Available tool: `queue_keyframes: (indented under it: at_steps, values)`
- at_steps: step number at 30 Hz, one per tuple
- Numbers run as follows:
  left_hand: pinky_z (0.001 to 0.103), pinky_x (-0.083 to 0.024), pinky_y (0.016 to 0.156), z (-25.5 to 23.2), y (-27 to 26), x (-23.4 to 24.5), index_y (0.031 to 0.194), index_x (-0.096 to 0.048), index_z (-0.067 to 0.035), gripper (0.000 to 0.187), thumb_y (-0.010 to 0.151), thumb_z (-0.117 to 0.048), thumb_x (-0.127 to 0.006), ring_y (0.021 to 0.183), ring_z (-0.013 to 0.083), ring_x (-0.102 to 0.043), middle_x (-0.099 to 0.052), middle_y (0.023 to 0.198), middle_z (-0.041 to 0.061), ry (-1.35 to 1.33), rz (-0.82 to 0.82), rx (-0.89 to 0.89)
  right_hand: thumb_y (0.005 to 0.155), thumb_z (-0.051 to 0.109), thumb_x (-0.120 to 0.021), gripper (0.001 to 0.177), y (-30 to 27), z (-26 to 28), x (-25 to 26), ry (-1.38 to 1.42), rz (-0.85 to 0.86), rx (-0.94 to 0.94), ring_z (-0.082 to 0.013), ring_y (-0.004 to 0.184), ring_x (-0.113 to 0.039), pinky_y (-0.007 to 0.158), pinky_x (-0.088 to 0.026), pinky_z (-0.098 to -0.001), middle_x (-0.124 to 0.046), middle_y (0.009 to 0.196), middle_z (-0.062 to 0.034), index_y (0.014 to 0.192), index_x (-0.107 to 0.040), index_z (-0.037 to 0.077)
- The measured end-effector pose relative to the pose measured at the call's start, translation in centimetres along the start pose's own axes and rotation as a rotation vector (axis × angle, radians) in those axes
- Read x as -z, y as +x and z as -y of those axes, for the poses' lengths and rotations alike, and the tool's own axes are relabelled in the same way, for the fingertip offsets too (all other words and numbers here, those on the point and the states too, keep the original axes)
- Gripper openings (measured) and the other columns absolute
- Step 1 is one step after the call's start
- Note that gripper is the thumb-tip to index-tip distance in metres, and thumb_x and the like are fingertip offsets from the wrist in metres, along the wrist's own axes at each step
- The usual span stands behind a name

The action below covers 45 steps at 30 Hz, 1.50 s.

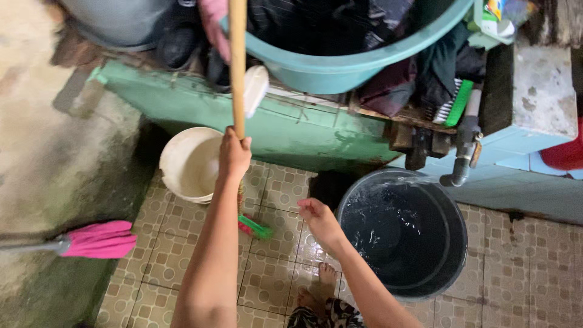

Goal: The person sweeps a tiled floor with a broom, moving debris toward a drain. They then pick up a pair of black shoes from the floor and place them on a raised ledge next to a basin. Finally, they pick up a small tray of toiletries and move it to a different spot on the ledge.

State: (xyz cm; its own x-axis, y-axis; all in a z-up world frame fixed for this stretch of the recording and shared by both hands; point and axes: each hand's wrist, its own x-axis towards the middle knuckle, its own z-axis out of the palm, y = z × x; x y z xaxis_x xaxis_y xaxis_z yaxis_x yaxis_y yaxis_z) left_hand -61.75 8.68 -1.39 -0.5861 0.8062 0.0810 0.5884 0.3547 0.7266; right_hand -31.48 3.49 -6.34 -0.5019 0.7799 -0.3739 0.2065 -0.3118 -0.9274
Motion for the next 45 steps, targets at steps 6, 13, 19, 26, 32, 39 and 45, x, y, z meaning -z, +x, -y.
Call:
queue_keyframes:
  at_steps: [6, 13, 19, 26, 32, 39, 45]
  values:
    - [0.051, -0.034, 0.111, -2.7, -2.0, -3.4, 0.146, -0.030, 0.014, 0.076, 0.091, -0.013, -0.075, 0.131, 0.0537, -0.045, -0.044, 0.141, 0.039, 0.060, -0.306, -0.227, 0.097, 0.018, -0.065, 0.023, 3.9, -11.5, 3.4, 0.006, -0.071, -0.162, -0.0050, 0.080, -0.056, 0.072, -0.047, -0.0226, -0.070, 0.091, 0.0020, 0.115, -0.070, 0.005]
    - [0.051, -0.046, 0.102, -0.5, -15.5, -14.3, 0.117, -0.060, -0.004, 0.027, 0.090, -0.006, -0.065, 0.122, 0.0442, -0.056, -0.061, 0.125, 0.022, -0.020, 0.006, -0.253, 0.090, 0.025, -0.067, 0.032, 7.7, -26.6, 4.5, -0.046, -0.281, -0.557, -0.0133, 0.073, -0.058, 0.064, -0.044, -0.0295, -0.072, 0.091, 0.0001, 0.118, -0.073, 0.014]
    - [0.049, -0.046, 0.094, 16.9, -19.3, -24.4, 0.111, -0.061, -0.004, 0.033, 0.080, -0.008, -0.070, 0.111, 0.0431, -0.057, -0.061, 0.113, 0.022, 0.016, 0.501, -0.133, 0.085, 0.024, -0.068, 0.034, 17.1, -41.8, 3.2, -0.141, -0.481, -0.494, -0.0219, 0.101, -0.072, 0.087, -0.053, -0.0333, -0.078, 0.106, -0.0076, 0.115, -0.076, 0.009]
    - [0.045, -0.048, 0.095, 32.4, -15.3, -31.8, 0.111, -0.061, -0.002, 0.030, 0.084, -0.011, -0.070, 0.111, 0.0407, -0.060, -0.064, 0.114, 0.020, 0.020, 0.612, -0.117, 0.081, 0.029, -0.067, 0.061, 30.6, -57.9, 3.2, -0.114, -0.536, -0.552, -0.0382, 0.127, -0.058, 0.109, -0.044, -0.0406, -0.062, 0.136, -0.0242, 0.139, -0.057, 0.012]
    - [0.045, -0.049, 0.095, 38.5, -13.8, -35.8, 0.117, -0.063, -0.006, 0.035, 0.085, -0.017, -0.072, 0.113, 0.0393, -0.062, -0.068, 0.118, 0.019, 0.090, 0.660, -0.025, 0.078, 0.045, -0.087, 0.073, 37.4, -65.4, 4.4, -0.717, -0.720, -0.139, -0.0485, 0.126, -0.050, 0.102, -0.042, -0.0508, -0.050, 0.138, -0.0353, 0.130, -0.060, 0.001]
    - [0.045, -0.048, 0.097, 37.0, -16.4, -35.4, 0.121, -0.062, -0.008, 0.043, 0.080, -0.013, -0.074, 0.116, 0.0389, -0.059, -0.065, 0.119, 0.018, 0.038, 0.699, -0.117, 0.094, 0.026, -0.070, 0.031, 28.2, -49.2, 2.8, 1.055, -0.519, -0.301, -0.0093, 0.052, -0.054, 0.045, -0.040, -0.0225, -0.063, 0.076, 0.0006, 0.118, -0.062, 0.009]
    - [0.044, -0.045, 0.105, 25.4, -16.7, -32.5, 0.130, -0.060, -0.024, 0.061, 0.074, -0.031, -0.083, 0.129, 0.0333, -0.053, -0.060, 0.133, 0.011, 0.294, 0.705, -0.135, 0.092, 0.021, -0.070, 0.056, 12.7, -21.6, 3.9, 1.125, -0.495, -0.140, -0.0079, 0.048, -0.052, 0.046, -0.039, -0.0220, -0.054, 0.060, 0.0030, 0.141, -0.057, 0.000]
